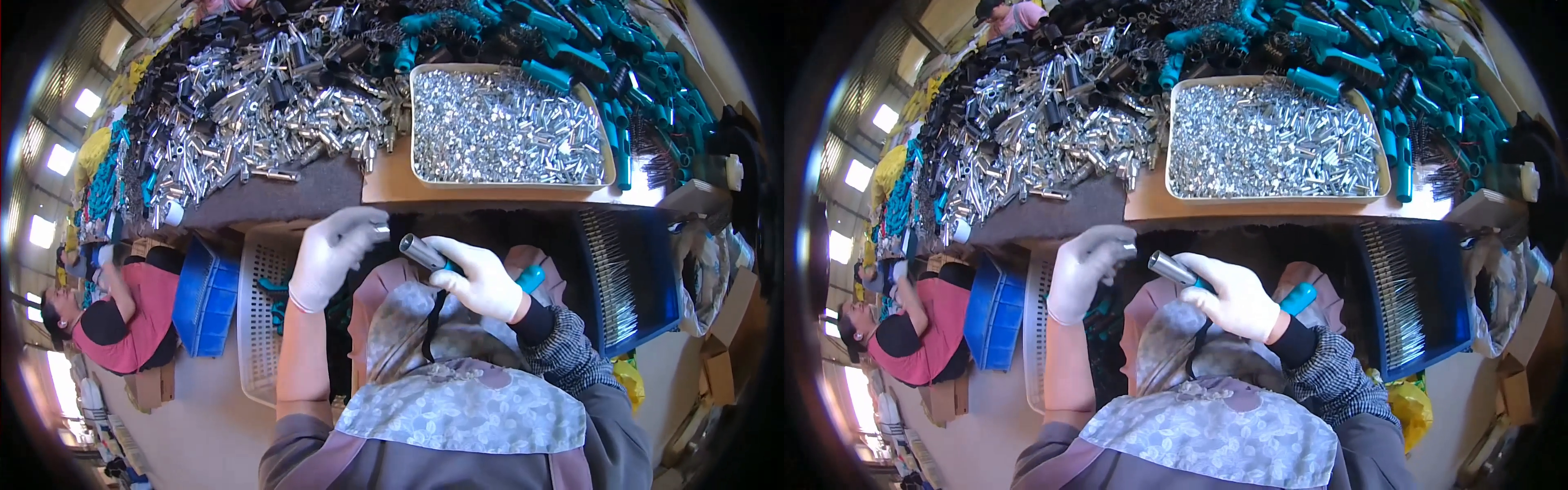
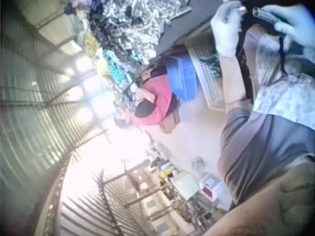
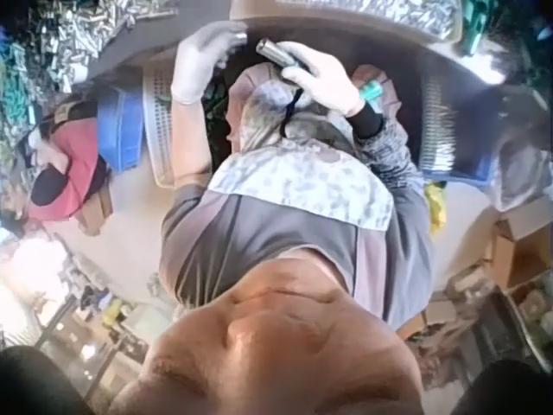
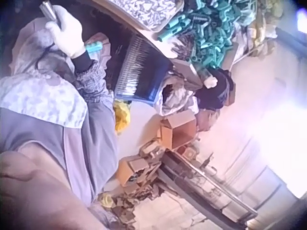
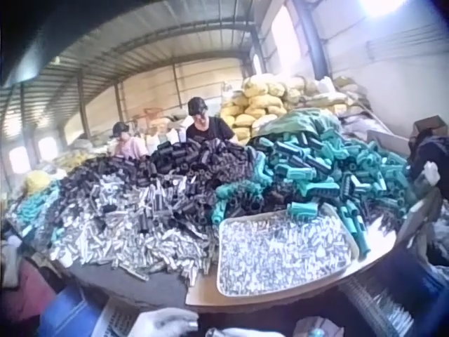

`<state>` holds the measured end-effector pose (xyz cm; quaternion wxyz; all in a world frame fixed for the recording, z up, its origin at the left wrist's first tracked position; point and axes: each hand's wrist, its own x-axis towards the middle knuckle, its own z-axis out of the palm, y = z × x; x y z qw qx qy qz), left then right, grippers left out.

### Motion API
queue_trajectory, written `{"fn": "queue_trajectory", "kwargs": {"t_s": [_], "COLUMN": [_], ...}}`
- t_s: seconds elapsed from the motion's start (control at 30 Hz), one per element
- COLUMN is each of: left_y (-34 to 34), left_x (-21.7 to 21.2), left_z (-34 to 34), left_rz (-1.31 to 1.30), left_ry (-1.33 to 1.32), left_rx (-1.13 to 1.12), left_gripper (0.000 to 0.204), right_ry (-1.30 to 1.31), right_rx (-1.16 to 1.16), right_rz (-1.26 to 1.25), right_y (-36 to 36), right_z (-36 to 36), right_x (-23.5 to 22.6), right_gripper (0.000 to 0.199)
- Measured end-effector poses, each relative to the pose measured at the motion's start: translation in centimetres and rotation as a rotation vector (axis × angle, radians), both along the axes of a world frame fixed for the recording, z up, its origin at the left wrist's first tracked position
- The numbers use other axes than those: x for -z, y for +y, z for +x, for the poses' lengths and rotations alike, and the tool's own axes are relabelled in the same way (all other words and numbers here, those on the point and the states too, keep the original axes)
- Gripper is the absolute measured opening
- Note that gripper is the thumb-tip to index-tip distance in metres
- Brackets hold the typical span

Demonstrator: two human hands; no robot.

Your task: Assembling plastic and metal handle components at a workshop workbench.

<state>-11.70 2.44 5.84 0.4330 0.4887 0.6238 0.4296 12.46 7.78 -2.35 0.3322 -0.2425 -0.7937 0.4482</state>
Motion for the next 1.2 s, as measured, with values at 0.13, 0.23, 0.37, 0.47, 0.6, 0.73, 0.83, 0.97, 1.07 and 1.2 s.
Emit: {"fn": "queue_trajectory", "kwargs": {"t_s": [0.13,0.23,0.37,0.47,0.6,0.73,0.83,0.97,1.07,1.2], "left_y": [-1.2,-1.6,-1.6,-2.0,-2.5,-3.1,-2.8,-3.4,-3.7,-3.4], "left_x": [0.7,1.6,2.1,1.7,1.9,1.5,1.2,2.1,2.6,1.9], "left_z": [0.7,0.7,1.6,2.3,1.9,2.4,1.0,1.5,1.8,2.8], "left_rz": [-0.017,-0.037,-0.08,0.137,0.558,0.498,0.044,0.613,0.56,-0.02], "left_ry": [0.072,0.05,0.109,0.312,0.496,0.536,0.249,0.583,0.701,0.197], "left_rx": [0.06,0.112,0.132,0.233,0.47,0.21,0.104,0.375,0.282,0.118], "left_gripper": [0.025,0.027,0.025,0.019,0.025,0.049,0.043,0.027,0.029,0.03], "right_ry": [-0.125,-0.333,-0.382,-0.323,-0.16,-0.189,-0.252,-0.276,-0.304,-0.364], "right_rx": [0.066,0.069,0.089,0.002,-0.226,-0.126,-0.081,-0.089,-0.079,-0.081], "right_rz": [0.192,0.295,0.382,0.285,-0.141,0.043,0.15,0.144,0.117,0.184], "right_y": [-0.4,-0.9,-1.0,-0.7,0.2,-0.1,0.0,0.0,0.1,-0.3], "right_z": [0.2,0.4,1.1,1.8,2.3,2.2,2.1,2.3,2.7,2.5], "right_x": [-0.2,-1.5,-1.4,-1.2,-0.3,-0.5,-0.6,-1.2,-1.3,-1.2], "right_gripper": [0.052,0.052,0.05,0.045,0.039,0.04,0.041,0.041,0.04,0.04]}}
